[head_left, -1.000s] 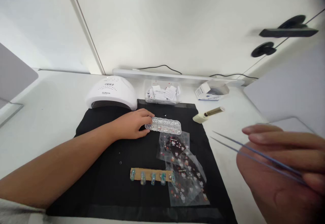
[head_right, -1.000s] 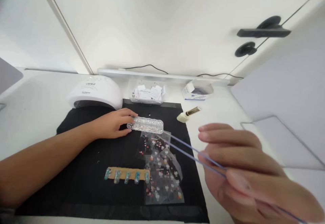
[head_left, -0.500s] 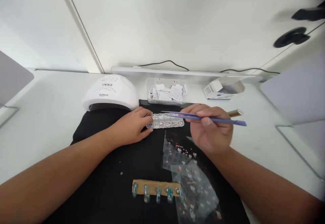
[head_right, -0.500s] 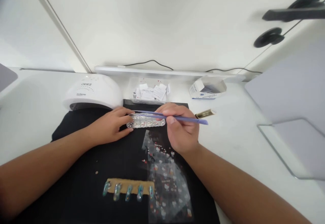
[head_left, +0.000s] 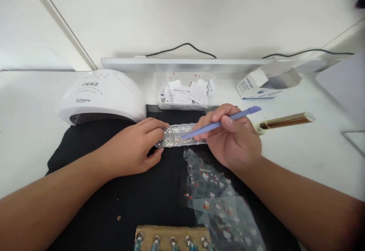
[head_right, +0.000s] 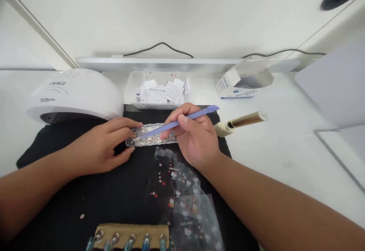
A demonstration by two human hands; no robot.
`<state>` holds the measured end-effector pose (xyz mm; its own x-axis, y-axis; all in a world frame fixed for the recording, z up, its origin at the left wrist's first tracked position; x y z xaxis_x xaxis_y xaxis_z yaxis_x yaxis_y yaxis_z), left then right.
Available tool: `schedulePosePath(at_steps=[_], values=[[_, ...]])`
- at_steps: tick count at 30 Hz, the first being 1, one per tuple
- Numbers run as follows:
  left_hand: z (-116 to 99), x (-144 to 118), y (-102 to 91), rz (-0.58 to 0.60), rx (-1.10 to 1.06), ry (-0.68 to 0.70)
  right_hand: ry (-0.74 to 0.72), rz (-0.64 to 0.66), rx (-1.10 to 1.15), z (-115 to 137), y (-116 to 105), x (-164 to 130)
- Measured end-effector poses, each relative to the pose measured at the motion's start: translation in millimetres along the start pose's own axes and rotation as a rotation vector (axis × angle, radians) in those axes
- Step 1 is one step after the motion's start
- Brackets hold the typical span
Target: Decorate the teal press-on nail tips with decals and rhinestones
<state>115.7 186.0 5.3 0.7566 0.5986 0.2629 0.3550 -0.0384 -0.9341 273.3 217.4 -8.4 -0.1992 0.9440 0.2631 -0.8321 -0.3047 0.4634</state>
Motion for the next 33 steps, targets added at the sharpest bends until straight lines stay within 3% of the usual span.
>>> schedulePosePath(at_steps=[9, 18, 33], values=[[-9.7, -4.3, -7.8, -0.059, 0.126, 0.106, 0.054, 0.017, -0.101, -1.5, -1.7, -3.9], [-5.4, -6.2, -7.9, -0.011, 0.077, 0.114, 0.198, 0.194, -0.117, -10.3, 5.6, -5.5], [-16.7, -5.6, -8.8, -0.032, 0.224, 0.21, 0.248, 0.164, -0.18, -13.6, 6.1, -8.3]])
Point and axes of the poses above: each hand's wrist, its own x-axis towards the middle knuckle, its own y-axis out of the palm, z = x × y, the point moved 8 cm from there along x, towards the middle knuckle
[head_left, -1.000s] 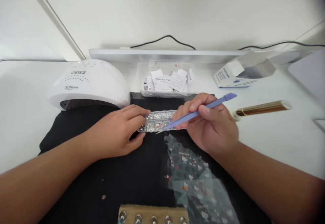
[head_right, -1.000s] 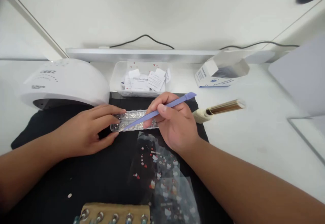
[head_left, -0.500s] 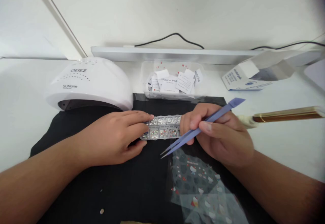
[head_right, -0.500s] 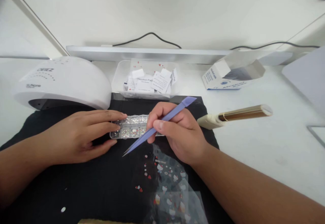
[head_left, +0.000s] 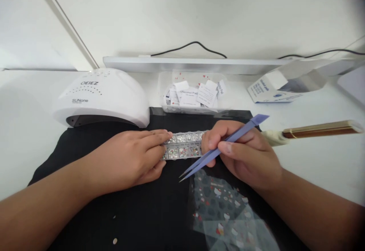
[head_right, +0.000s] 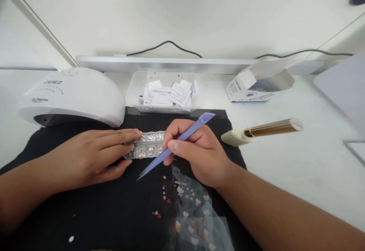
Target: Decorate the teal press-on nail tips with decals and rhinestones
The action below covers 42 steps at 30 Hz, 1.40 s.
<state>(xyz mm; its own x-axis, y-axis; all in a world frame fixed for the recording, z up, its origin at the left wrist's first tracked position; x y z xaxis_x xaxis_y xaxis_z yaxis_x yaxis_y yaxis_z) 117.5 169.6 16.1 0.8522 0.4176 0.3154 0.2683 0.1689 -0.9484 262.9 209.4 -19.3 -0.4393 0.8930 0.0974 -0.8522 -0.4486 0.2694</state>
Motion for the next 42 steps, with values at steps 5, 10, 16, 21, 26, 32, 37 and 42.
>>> schedulePosePath(at_steps=[5, 10, 16, 21, 26, 32, 37, 42], values=[[-2.5, 1.8, -0.7, 0.006, 0.021, 0.034, 0.056, 0.0, -0.02, -0.5, 3.4, 2.8], [-3.6, 2.6, -0.1, 0.013, 0.028, 0.039, 0.116, 0.069, -0.039, 0.3, 11.6, 4.6], [5.5, 0.5, -1.3, 0.005, -0.099, -0.024, 0.155, 0.119, -0.073, -2.1, 14.6, 4.3], [38.4, -3.4, 6.6, -0.01, -0.535, -0.268, 0.139, 0.11, -0.071, -1.5, 13.7, 4.7], [46.3, -2.0, 8.0, -0.059, -0.628, -0.309, 0.076, 0.018, -0.051, 0.7, 9.0, 5.0], [44.6, -1.9, 8.3, -0.042, -0.608, -0.328, 0.064, -0.042, -0.095, -1.6, 6.7, 5.2], [41.8, -1.7, 7.4, -0.048, -0.56, -0.297, -0.018, -0.009, -0.237, 1.0, 6.9, 2.2], [40.2, -2.2, 7.9, -0.048, -0.547, -0.279, -0.027, 0.034, -0.369, -1.5, 7.1, -1.5]])
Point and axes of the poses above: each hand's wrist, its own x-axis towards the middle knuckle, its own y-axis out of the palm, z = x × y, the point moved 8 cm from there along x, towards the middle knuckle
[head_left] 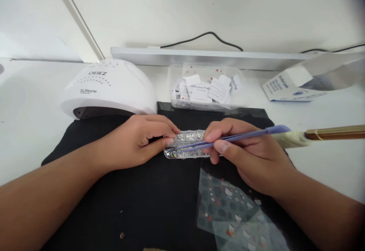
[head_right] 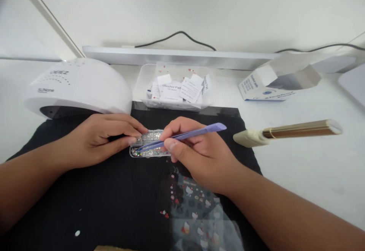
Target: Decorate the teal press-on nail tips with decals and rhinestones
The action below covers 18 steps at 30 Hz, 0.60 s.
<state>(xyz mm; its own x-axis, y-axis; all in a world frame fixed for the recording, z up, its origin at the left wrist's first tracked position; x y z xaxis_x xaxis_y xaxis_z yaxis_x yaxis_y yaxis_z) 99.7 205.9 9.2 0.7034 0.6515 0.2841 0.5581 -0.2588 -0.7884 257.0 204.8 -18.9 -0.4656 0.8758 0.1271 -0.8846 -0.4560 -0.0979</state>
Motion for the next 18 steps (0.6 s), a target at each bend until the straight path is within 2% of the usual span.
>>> schedulePosePath(at_steps=[12, 18], values=[[0.0, 0.0, 0.4, -0.007, 0.039, 0.009, -0.122, 0.027, -0.217, 12.4, 1.7, -0.8], [-0.5, 0.3, 0.9, 0.005, 0.022, 0.01, -0.197, 0.051, -0.252, 20.9, 5.3, -2.5]])
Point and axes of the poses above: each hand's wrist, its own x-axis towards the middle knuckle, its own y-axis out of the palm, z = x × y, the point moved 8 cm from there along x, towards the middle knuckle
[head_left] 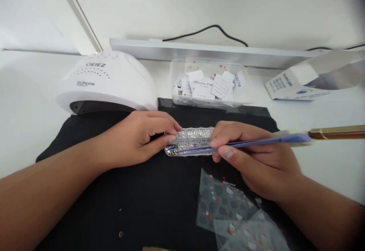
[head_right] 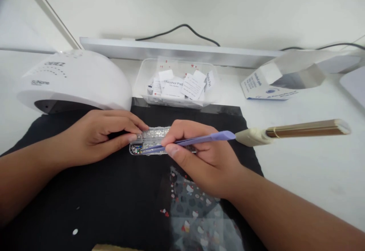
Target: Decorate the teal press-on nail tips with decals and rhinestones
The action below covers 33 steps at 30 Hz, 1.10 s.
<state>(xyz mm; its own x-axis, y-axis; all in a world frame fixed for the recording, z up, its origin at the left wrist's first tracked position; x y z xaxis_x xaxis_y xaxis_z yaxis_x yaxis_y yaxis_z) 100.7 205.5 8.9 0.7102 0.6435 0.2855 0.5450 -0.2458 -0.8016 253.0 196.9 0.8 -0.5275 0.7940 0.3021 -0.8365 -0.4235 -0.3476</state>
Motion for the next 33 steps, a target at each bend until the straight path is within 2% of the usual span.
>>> schedulePosePath(at_steps=[12, 33], values=[[-0.3, -0.7, -0.4, -0.007, 0.005, 0.006, -0.031, 0.04, -0.081, 7.8, 4.0, 5.2], [0.0, -0.2, 0.4, 0.004, 0.008, 0.001, -0.042, 0.043, -0.073, 8.7, 3.7, 6.7]])
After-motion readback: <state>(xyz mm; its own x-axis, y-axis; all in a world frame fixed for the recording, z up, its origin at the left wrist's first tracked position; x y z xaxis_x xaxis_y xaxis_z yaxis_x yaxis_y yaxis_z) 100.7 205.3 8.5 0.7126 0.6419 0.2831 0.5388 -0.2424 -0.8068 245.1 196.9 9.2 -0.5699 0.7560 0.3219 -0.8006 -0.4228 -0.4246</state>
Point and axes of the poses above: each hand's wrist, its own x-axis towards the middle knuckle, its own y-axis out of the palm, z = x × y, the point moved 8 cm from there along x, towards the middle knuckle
